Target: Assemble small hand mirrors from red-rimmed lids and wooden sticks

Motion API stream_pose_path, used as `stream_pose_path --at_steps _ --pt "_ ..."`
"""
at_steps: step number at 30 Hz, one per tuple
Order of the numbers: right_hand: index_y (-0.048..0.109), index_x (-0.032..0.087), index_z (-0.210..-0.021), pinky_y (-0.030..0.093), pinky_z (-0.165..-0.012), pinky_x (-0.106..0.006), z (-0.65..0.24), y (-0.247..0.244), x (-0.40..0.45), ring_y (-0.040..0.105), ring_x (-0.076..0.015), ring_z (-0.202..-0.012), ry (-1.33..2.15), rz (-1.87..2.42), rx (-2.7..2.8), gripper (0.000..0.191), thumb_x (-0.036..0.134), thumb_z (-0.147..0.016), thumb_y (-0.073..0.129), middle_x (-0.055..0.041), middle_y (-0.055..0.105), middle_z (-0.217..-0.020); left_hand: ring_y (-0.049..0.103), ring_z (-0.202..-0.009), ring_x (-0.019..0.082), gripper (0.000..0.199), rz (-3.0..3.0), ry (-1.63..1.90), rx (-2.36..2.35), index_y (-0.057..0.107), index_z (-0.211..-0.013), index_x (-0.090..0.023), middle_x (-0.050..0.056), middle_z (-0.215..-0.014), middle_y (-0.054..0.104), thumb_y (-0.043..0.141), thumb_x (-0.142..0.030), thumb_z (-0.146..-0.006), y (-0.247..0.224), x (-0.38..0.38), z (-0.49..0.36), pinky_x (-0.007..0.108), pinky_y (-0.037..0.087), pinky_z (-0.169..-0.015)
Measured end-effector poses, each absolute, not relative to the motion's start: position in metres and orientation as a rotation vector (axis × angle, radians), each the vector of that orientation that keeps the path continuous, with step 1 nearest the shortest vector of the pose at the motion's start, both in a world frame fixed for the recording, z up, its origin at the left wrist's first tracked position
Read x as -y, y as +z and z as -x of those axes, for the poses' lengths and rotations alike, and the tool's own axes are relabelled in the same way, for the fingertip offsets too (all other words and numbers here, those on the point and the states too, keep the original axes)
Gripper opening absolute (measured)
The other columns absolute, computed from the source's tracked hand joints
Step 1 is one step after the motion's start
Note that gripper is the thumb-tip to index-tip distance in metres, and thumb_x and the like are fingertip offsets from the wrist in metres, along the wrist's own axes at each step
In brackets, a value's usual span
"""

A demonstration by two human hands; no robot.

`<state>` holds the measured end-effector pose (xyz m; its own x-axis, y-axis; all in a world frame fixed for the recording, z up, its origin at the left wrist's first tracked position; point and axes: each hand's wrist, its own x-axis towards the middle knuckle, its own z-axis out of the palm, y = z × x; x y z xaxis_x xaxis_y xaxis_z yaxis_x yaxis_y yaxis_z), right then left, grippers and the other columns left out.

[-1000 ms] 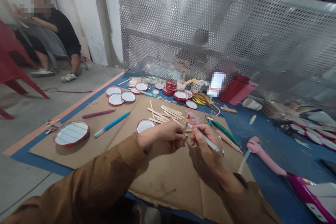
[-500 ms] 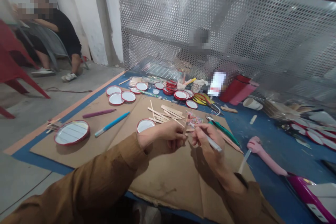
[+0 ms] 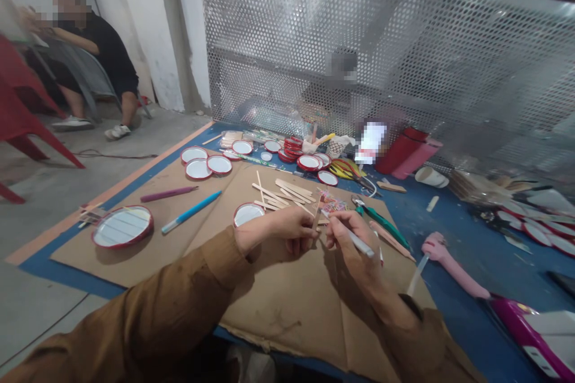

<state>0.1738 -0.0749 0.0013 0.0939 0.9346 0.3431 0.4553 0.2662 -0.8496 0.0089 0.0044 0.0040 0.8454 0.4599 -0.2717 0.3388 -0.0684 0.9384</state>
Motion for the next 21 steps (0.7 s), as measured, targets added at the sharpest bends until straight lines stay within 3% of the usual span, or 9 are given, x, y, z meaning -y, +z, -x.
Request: stream_pose_path --at_steps 16,21 --pt "0.056 0.021 -0.083 0.041 -0.053 -0.025 -0.1727 0.0094 0.0792 0.053 -0.0118 -0.052 0.521 1.359 1.617 0.024 0.041 -0.094 0.048 0.0048 0.055 -0.060 0.058 -0.042 0.010 0.017 -1.691 0.129 -0.564 0.060 -0.081 -0.013 -0.002 -0.057 0.059 0.047 -0.021 -0.089 0.0039 -0.0046 -0.0064 0.019 0.047 -0.044" --pt "0.057 0.021 -0.085 0.042 -0.053 -0.025 -0.1712 0.0097 0.0801 0.054 -0.0118 -0.053 0.539 1.375 1.597 0.024 0.042 -0.094 0.049 0.0048 0.056 -0.061 0.059 -0.042 0.010 0.018 -1.664 0.127 -0.566 0.059 -0.079 -0.013 -0.002 -0.057 0.060 0.052 -0.027 -0.088 0.0022 -0.0056 -0.0067 0.020 0.048 -0.045"
